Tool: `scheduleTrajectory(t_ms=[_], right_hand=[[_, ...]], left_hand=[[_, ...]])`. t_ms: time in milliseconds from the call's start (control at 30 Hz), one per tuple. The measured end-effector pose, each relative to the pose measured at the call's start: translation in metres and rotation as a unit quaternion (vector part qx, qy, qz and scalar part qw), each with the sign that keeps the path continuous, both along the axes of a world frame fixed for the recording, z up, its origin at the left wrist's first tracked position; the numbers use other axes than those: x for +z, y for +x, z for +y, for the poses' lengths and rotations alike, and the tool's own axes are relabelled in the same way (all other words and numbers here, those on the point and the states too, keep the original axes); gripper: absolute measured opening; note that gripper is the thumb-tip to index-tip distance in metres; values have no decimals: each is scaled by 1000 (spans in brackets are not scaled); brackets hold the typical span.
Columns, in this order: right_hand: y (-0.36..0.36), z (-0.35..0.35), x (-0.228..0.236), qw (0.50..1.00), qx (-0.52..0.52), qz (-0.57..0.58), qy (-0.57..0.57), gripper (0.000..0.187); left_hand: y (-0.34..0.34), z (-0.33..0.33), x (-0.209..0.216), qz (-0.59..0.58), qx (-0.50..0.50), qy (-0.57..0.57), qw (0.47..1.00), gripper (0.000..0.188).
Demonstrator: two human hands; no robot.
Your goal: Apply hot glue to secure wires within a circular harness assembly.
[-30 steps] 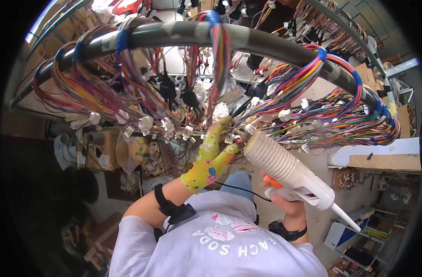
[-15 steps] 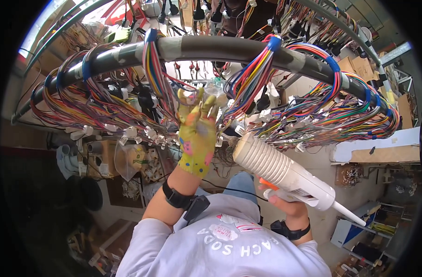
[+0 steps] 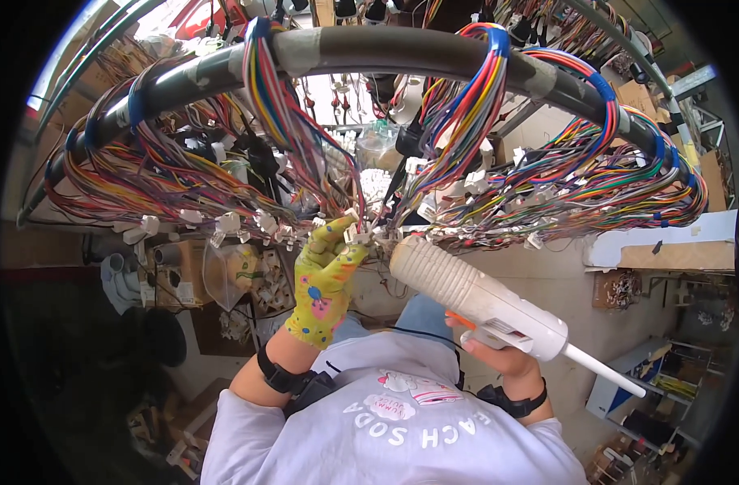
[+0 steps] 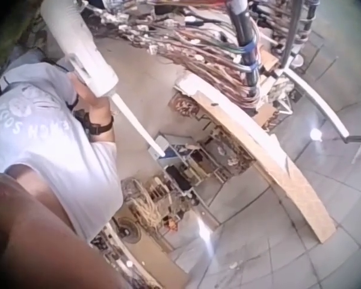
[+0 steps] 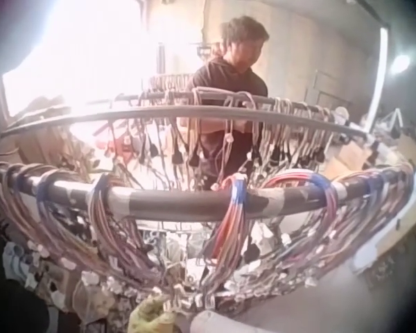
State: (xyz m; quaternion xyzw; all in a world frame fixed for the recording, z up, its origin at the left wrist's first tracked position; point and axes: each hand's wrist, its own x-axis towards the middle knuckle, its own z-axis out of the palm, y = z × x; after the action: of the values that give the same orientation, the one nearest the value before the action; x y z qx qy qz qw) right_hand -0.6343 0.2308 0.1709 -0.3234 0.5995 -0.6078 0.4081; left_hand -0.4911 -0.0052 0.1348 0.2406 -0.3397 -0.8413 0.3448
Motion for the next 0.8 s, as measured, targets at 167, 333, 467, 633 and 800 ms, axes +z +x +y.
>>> scheduleTrajectory(t_ms=[167,333,467,633,800], right_hand=[[12,-6,-4,990,-6,138,25,49],[17,-16,-9,993,-1,116,23,48],[13,-19,-7,980,85,169,55,59],[15,-22,-8,981,102,166,24,60],[17,-22,-11,993,77,86,29,60]], left_hand=[[-5,1,-5,-17,37,4,999,29],[-9,-2,-17,24,46,17,998,27],[-9,-3,-19,54,32,15,998,32],[-7,-5,-23,66,42,34,996,33],[-11,-6,-5,68,40,53,996,34]])
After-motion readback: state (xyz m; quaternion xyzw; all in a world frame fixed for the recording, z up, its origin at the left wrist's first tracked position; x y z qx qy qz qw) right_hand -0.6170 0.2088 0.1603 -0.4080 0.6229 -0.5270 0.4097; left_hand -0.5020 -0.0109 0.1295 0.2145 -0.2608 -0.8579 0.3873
